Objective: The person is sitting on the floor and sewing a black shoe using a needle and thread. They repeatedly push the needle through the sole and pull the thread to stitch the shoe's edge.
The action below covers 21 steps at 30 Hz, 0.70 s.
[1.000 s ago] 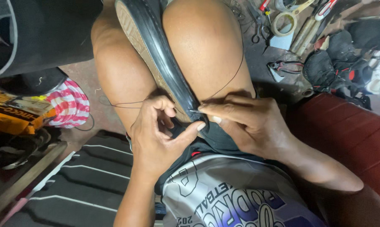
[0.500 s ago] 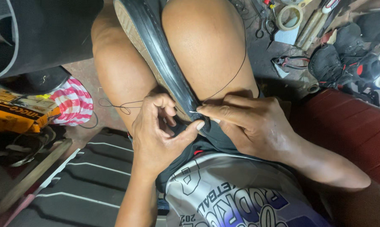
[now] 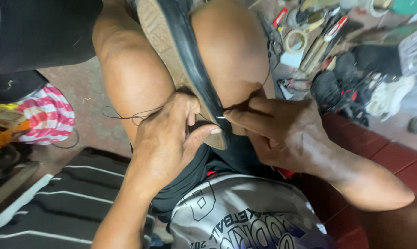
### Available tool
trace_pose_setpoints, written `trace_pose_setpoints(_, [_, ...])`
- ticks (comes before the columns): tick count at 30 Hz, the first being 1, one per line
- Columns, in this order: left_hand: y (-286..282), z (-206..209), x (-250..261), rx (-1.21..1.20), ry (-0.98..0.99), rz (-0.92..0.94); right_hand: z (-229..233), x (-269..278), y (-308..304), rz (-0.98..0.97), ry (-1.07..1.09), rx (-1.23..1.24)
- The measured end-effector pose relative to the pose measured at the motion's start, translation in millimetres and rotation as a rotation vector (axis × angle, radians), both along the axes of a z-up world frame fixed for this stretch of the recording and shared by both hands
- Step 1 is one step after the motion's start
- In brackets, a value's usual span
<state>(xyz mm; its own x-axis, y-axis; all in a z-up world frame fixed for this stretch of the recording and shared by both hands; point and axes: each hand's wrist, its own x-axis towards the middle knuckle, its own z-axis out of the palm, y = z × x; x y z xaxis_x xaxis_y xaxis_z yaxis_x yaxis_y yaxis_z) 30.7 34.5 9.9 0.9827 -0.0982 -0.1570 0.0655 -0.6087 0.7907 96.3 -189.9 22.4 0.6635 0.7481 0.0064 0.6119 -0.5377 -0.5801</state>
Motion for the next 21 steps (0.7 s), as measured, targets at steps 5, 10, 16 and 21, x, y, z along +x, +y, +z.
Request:
trace_pose_setpoints(5, [5.5, -2.3, 0.4, -0.006, -0.047, -0.032, -4.9, 13.0, 1.7, 0.081, 0.006, 0.021])
trace_pose_setpoints(10, [10.1, -9.1, -2.2, -0.045, -0.066, -0.036, -8.5, 19.3, 7.9, 0.073, 0.152, 0.096])
trace_pose_setpoints(16, [10.9, -15.4, -3.0, -0.061, -0.137, -0.023, -13.0, 21.4, 16.2, 0.113, 0.183, 0.143])
trace_pose_setpoints(21, [11.7, -13.3, -2.6, -0.095, -0.093, 0.003, -16.4, 22.1, 17.1, 0.027, 0.327, 0.075])
